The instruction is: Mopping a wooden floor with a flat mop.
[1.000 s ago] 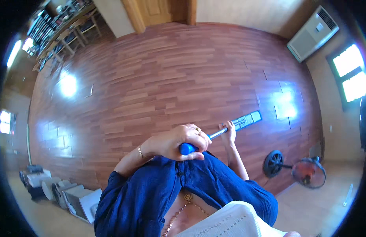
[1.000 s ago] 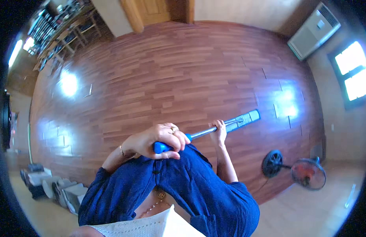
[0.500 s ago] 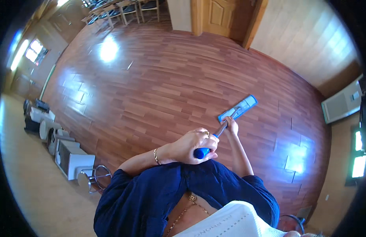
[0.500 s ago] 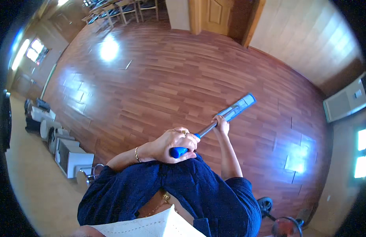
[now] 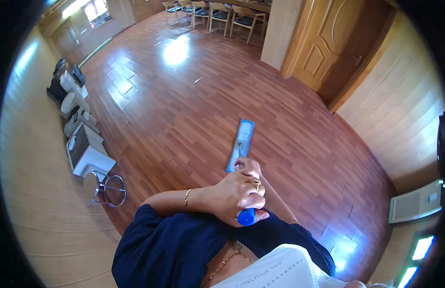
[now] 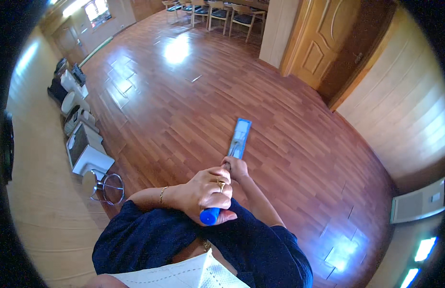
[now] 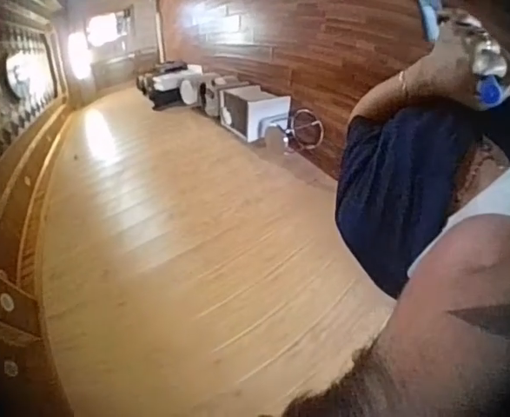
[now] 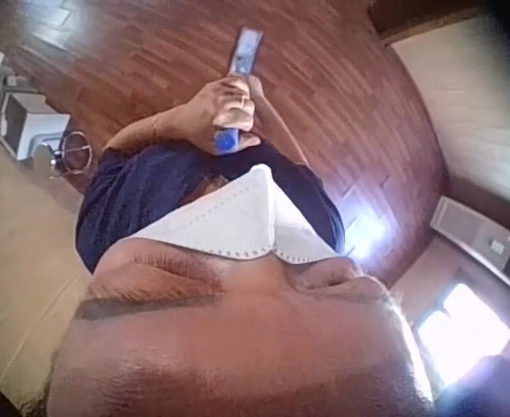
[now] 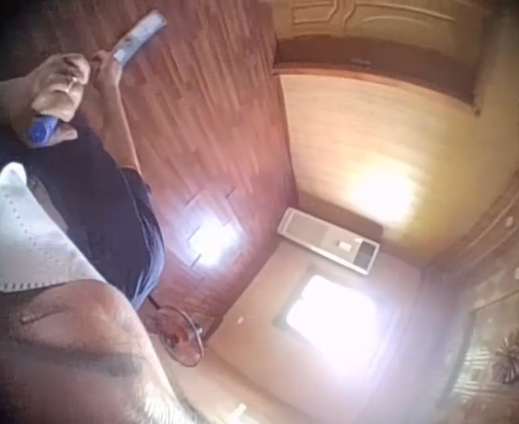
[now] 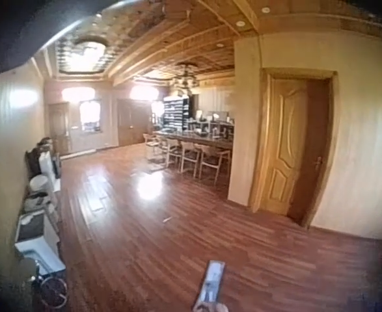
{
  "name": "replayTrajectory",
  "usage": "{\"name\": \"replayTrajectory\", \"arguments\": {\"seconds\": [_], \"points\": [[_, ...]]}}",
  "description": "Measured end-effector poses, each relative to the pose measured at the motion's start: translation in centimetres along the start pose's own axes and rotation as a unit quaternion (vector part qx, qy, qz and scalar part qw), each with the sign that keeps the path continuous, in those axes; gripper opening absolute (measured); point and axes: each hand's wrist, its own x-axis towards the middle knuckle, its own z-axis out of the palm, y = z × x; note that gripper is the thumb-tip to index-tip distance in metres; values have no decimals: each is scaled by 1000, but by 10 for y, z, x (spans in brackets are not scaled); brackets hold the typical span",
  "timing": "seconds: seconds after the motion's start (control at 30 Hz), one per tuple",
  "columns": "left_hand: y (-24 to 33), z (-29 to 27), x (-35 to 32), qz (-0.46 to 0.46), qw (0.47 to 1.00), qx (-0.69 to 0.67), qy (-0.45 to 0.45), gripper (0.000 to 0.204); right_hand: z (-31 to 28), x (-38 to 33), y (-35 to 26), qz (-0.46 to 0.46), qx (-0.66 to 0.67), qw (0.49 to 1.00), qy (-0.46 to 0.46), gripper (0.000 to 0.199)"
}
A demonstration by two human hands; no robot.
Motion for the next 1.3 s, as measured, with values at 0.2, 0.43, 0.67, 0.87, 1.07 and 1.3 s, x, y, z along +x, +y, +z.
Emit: {"name": "replayTrajectory", "arguments": {"seconds": [0.2,0.43,0.67,0.87,1.07,1.3], "points": [[18,-18,-1,41,999,-16,-28,39,21,-9,-70,47,63,992,-94,28],[-17,-14,-1,-2,999,-50,-19,25,-81,-60,-114,-138,502,853,22,49],[-141,83,-89,-200,974,-62,-87,21,-175,-139,-157,-406,173,849,289,46],[-192,112,-147,-277,945,-82,-152,12,-148,-142,-179,-375,112,820,418,31],[-214,136,-162,-266,950,14,-160,14,-133,-153,-159,-327,106,797,496,37],[-235,102,-215,-290,954,51,-52,15,-87,-130,-163,-336,202,848,357,21]]}}
